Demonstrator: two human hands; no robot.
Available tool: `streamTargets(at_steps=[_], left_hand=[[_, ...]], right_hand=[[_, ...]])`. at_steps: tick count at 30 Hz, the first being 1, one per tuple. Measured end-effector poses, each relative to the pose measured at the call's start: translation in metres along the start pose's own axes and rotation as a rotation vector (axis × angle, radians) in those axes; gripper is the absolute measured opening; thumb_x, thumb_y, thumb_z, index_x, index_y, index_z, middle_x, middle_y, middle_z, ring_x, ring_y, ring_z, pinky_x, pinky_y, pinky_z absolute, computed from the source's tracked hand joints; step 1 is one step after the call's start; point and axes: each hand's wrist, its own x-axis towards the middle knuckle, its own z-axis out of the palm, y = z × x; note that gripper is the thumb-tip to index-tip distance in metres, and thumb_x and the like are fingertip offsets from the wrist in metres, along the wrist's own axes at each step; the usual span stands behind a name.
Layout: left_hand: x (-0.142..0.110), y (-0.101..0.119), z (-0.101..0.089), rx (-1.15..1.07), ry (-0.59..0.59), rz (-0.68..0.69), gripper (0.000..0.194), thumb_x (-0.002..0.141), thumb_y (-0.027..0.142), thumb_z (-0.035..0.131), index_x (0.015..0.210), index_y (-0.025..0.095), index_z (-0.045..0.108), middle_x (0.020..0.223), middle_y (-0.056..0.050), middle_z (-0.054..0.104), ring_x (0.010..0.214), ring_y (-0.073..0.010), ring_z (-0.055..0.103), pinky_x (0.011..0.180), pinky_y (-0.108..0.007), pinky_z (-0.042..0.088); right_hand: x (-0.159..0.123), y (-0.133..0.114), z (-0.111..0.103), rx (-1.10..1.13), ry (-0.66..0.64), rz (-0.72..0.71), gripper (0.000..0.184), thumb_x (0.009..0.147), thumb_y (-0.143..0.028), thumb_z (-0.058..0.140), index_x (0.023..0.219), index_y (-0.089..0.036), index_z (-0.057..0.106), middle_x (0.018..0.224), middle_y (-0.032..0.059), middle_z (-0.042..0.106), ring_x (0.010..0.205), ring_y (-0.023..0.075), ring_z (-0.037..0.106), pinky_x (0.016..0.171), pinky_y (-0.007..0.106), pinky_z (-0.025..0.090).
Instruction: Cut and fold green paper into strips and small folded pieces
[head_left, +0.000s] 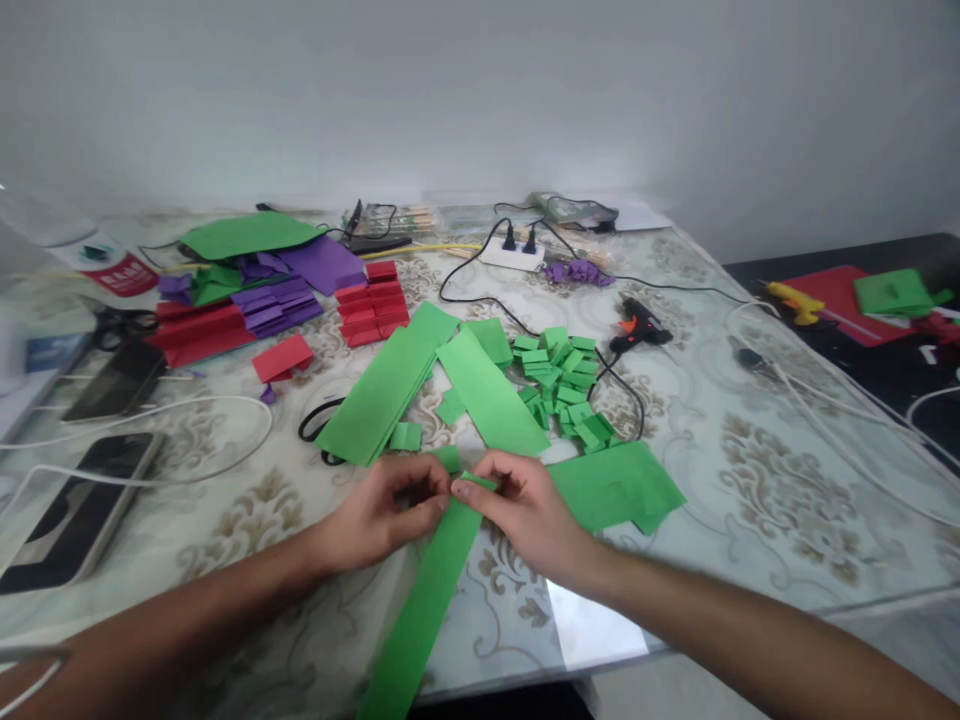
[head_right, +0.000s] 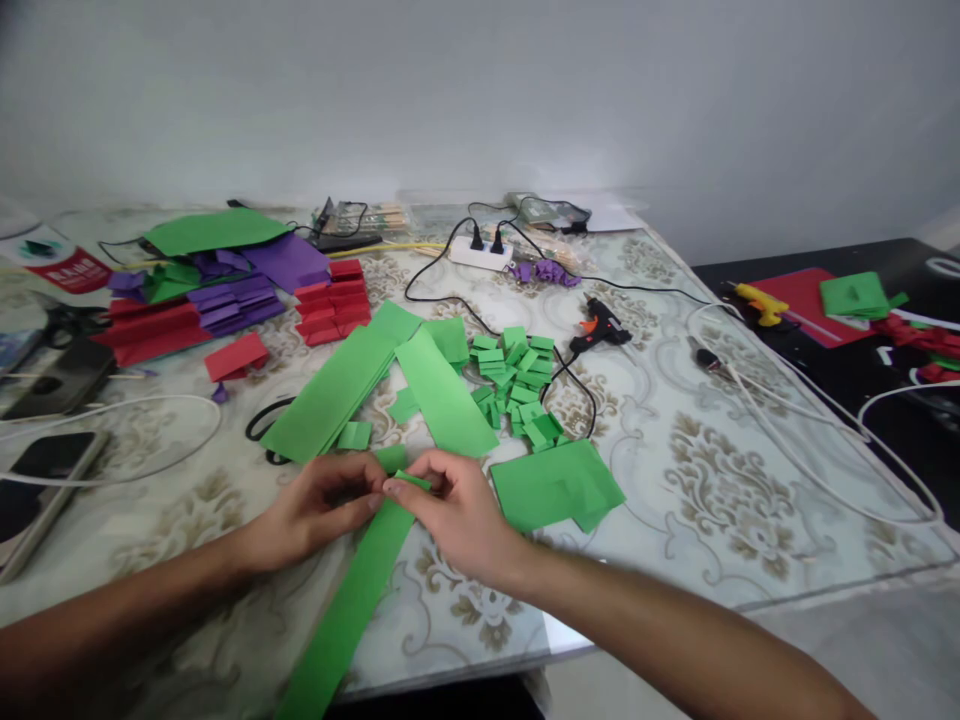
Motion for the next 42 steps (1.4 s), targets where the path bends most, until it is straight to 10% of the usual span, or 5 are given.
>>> streamTargets(at_steps=[17, 31, 42], left_hand=[[0.002, 0.001, -0.001, -0.052, 0.016, -0.015, 0.025, 0.094, 0.034, 0.061, 0.078, 0.015, 0.057, 0.071, 0.001, 0.05, 0.066, -0.0123, 0.043, 0.059, -0.024, 0.034], [0.0, -0.001, -0.004, -0.056, 0.021, 0.007, 0.019, 0.091, 0.03, 0.061, 0.08, 0.016, 0.058, 0.072, 0.001, 0.052, 0.067, -0.0127, 0.044, 0.06, -0.025, 0.034], [0.001, 0.002, -0.003, -0.181, 0.133, -0.02, 0.025, 0.097, 0.038, 0.058, 0.085, 0.016, 0.061, 0.079, -0.002, 0.062, 0.069, -0.0141, 0.055, 0.063, -0.025, 0.046]], right_hand=[[0.034, -0.04, -0.056, 0.385, 0.372, -0.162, 0.03, 0.064, -0.036, 0.095, 0.074, -0.019, 0.072, 0.073, -0.0025, 0.067, 0.065, 0.0117, 0.058, 0.06, 0.022, 0.048], [0.044, -0.039, -0.067, 0.516, 0.412, -0.238, 0.03, 0.065, -0.033, 0.095, 0.073, -0.018, 0.07, 0.078, -0.0031, 0.066, 0.073, 0.0107, 0.058, 0.067, 0.022, 0.048], [0.03, -0.027, -0.05, 0.275, 0.331, -0.084, 0.034, 0.075, -0.049, 0.085, 0.081, -0.022, 0.065, 0.064, -0.006, 0.054, 0.05, 0.0098, 0.044, 0.044, 0.022, 0.033]])
